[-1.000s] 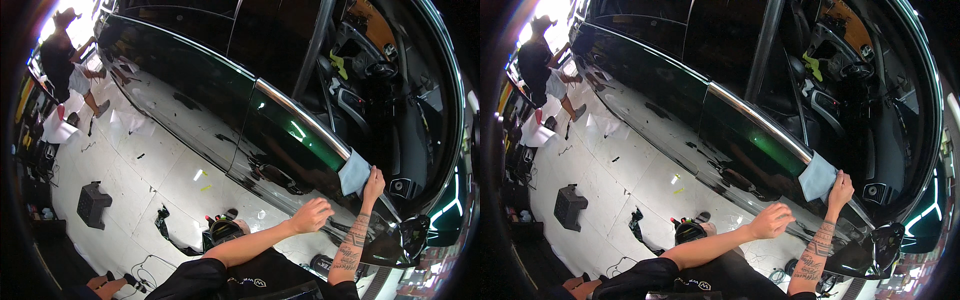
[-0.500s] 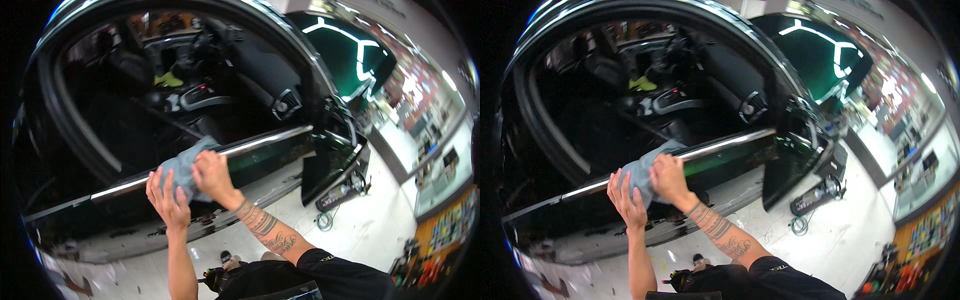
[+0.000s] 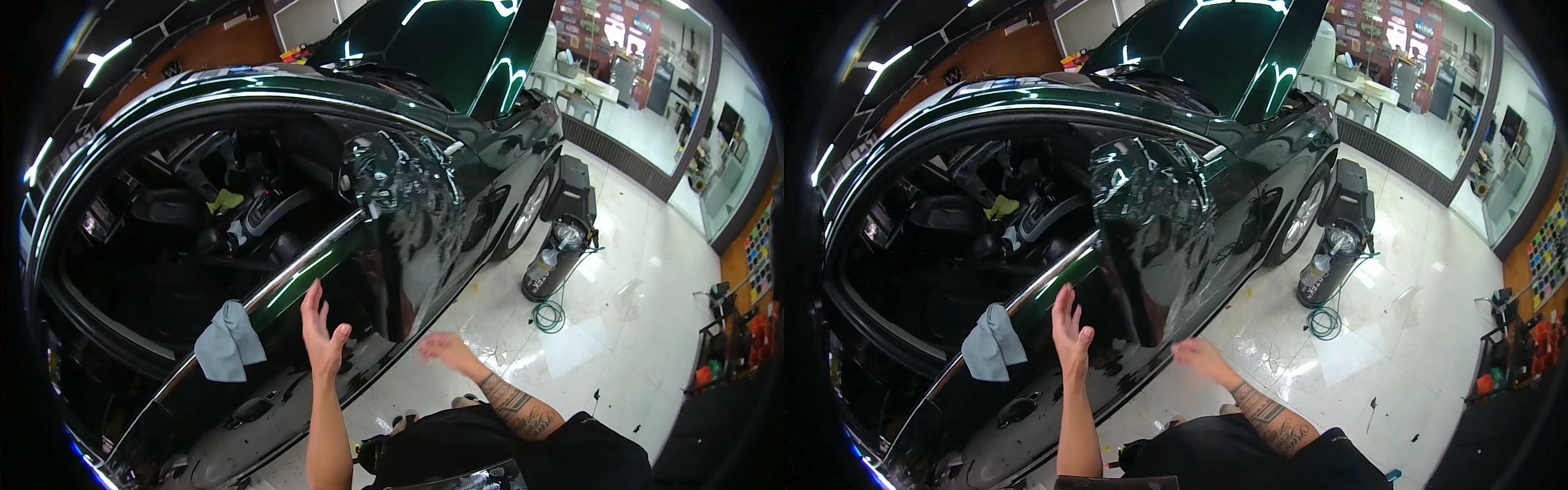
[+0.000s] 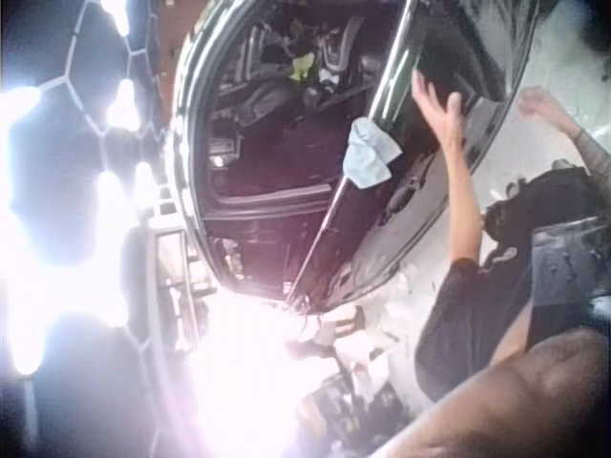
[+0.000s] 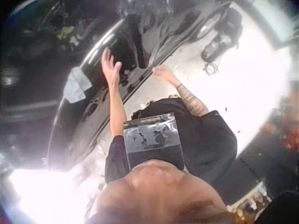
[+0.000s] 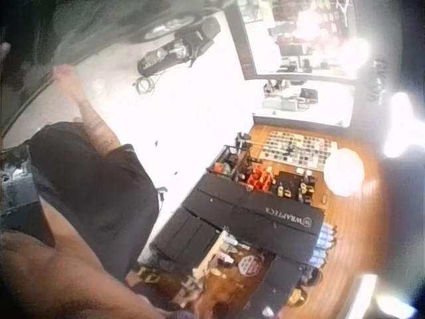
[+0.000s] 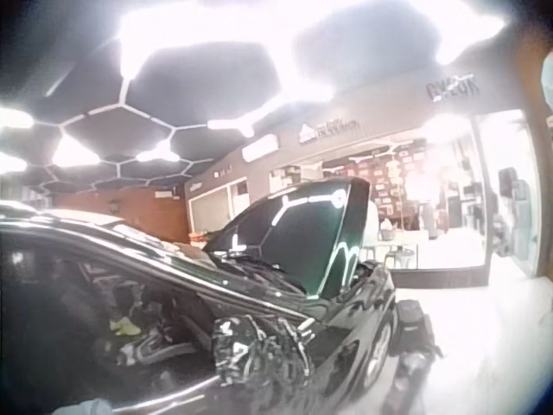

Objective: The person applies a green vinyl wrap to a car's side mirror, smoothing the surface, trimming edges, and using a heat gun to conform the material. The person also wipes the door frame with a cloth and repositions the wrap as needed.

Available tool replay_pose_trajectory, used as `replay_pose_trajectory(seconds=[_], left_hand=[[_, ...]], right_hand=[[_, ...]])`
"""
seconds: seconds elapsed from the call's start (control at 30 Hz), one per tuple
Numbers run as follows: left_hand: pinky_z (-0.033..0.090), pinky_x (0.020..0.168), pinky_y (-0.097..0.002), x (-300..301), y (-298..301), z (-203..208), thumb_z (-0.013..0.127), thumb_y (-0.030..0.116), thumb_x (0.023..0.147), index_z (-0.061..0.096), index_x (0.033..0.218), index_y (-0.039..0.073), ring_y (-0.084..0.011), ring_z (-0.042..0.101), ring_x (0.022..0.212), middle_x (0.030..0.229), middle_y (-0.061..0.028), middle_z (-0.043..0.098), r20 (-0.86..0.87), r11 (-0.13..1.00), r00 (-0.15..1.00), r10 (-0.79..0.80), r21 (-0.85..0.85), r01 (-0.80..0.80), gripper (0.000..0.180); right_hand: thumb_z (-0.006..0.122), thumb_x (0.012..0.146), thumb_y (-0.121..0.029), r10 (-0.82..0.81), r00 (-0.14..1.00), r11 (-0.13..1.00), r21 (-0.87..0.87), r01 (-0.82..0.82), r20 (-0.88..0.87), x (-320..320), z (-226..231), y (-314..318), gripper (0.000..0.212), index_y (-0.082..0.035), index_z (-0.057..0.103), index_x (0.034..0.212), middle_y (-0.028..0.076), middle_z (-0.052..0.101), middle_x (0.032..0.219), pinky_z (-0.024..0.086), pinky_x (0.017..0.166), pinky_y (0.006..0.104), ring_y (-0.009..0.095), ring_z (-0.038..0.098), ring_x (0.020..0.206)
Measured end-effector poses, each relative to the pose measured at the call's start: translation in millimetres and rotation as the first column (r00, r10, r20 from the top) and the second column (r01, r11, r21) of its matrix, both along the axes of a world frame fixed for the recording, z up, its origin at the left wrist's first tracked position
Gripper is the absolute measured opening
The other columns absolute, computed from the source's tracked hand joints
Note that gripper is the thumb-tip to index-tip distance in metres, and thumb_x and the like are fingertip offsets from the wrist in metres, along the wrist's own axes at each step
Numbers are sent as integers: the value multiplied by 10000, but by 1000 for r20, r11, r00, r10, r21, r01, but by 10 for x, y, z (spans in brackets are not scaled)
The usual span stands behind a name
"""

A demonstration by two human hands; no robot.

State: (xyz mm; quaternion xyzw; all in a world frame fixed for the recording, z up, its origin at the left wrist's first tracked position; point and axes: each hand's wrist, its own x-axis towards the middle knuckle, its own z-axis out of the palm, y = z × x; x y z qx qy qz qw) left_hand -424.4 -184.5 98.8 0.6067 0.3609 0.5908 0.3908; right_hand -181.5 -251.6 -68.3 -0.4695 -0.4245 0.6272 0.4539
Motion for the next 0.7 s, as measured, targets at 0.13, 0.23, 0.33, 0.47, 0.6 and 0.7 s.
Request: replay_pose_trajectory(seconds=[0.13,0.23,0.33,0.47,0.6,0.7], left_hand=[[346,1100,-417,492,239,459,851,528,700,438,1431,7,-228,452,1316,1398,-128,504,-94,980,975,-201,-29,199,988],[464,909,-289,566,157,857,867,232,739,606,1192,-29,-132,594,955,1099,-46,647,-140,961,960,-241,-176,216,584],[502,847,-289,729,-210,1055,780,140,826,606,1164,-21,-133,607,922,1018,-66,651,124,950,981,-152,-257,180,412],[507,742,-275,1312,-706,1325,715,139,892,644,1061,-51,-112,614,802,910,-48,671,-174,993,979,-105,-80,92,264],[508,790,-273,1866,-755,1477,652,79,915,631,1106,-25,-108,628,864,967,-59,681,174,985,976,-133,-84,149,218],[493,772,-267,2164,-757,1530,611,63,927,586,1157,-39,-108,607,846,996,-44,649,337,992,937,-91,-55,116,253]], right_hand=[[622,974,-377,-371,918,920,77,383,-138,500,476,244,477,-15,560,1279,78,657,1131,489,863,298,143,628,1002],[606,967,-454,-455,885,859,212,465,-100,624,858,464,606,-33,452,1375,81,583,1259,460,910,321,155,569,1124],[602,964,-478,-334,913,915,152,373,-232,690,1177,617,628,-41,435,1382,85,550,1293,448,924,334,155,539,1169],[611,920,-585,-49,884,996,49,80,-465,599,1510,601,651,-49,531,1280,77,659,1102,466,893,331,193,630,1013],[562,942,-601,161,471,983,96,-158,-867,698,1684,564,533,-99,650,1096,71,686,1061,487,870,325,185,647,990],[537,936,-636,16,629,984,123,126,-777,688,1817,625,605,-91,639,1178,90,681,1158,505,920,392,216,630,1077]])
